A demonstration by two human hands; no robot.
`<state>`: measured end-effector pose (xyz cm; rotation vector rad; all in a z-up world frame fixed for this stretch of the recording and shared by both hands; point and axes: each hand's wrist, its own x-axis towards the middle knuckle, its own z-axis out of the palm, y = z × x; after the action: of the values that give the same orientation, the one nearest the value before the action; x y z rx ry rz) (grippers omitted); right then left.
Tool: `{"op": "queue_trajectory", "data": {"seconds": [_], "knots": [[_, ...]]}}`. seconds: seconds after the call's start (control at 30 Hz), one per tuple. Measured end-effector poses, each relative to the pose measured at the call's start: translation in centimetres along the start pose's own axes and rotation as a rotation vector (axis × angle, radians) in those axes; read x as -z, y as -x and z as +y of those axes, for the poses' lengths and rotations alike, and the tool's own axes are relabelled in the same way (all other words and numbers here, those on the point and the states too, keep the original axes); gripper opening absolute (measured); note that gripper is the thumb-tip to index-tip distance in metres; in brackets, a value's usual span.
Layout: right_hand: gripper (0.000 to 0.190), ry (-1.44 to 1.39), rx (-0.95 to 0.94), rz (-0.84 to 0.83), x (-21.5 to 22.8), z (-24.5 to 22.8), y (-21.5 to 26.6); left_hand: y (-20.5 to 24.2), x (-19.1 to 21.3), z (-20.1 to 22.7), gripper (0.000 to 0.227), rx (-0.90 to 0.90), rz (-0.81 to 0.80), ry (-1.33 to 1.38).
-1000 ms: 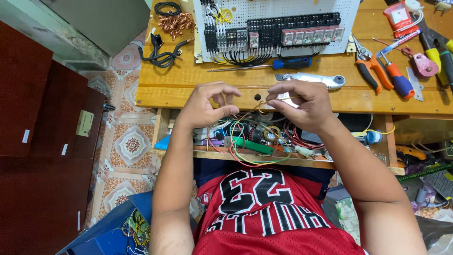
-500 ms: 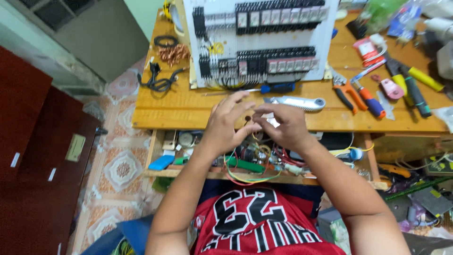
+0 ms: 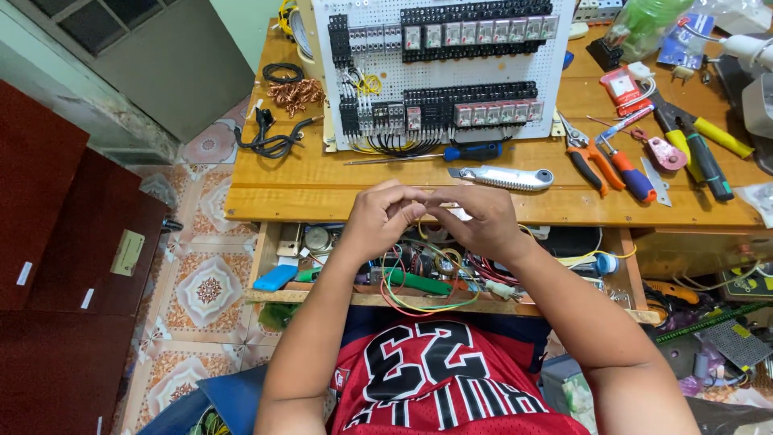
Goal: Preparing and connecting electrical wires to a relay control board on a workbench
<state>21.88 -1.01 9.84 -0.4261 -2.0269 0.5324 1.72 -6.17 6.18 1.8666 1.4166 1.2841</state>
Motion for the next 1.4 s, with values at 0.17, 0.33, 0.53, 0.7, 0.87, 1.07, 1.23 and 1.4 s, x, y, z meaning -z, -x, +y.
{"op": "queue_trajectory", "data": {"seconds": [0.17, 0.33, 0.53, 0.7, 0.87, 1.07, 1.23, 1.4], "knots": [[0.016, 0.053, -0.008, -0.035, -0.1, 1.0, 0.5, 0.1, 0.0, -1.5, 0.007, 0.004, 0.086, -0.061], [0.018, 0.128, -0.013, -0.012, 0.3, 1.7, 0.5, 0.5, 1.4, 0.6, 0.009, -0.022, 0.172, -0.017], [0.014, 0.115, -0.027, 0.001, 0.3, 1.6, 0.3, 1.4, 1.7, -0.2, 0.009, -0.034, 0.236, -0.05], [0.018, 0.106, -0.021, 0.027, 0.0, 1.7, 0.4, 2.6, 2.9, -1.5, 0.009, 0.006, 0.269, -0.089], [0.018, 0.112, -0.039, 0.069, 0.5, 2.7, 0.9, 4.3, 6.0, -5.2, 0.007, 0.026, 0.283, -0.185], [0.017, 0.132, -0.042, 0.095, 0.0, 3.2, 0.8, 4.0, 10.2, -0.1, 0.008, 0.094, 0.425, -0.356], [0.012, 0.192, 0.033, 0.076, -0.8, 2.5, 0.6, 0.5, 5.8, 5.5, 0.021, -0.113, 0.389, -0.104], [0.01, 0.311, 0.08, 0.082, -1.1, 2.4, 1.3, -2.5, 0.1, 3.7, 0.034, -0.13, 0.031, 0.06]]}}
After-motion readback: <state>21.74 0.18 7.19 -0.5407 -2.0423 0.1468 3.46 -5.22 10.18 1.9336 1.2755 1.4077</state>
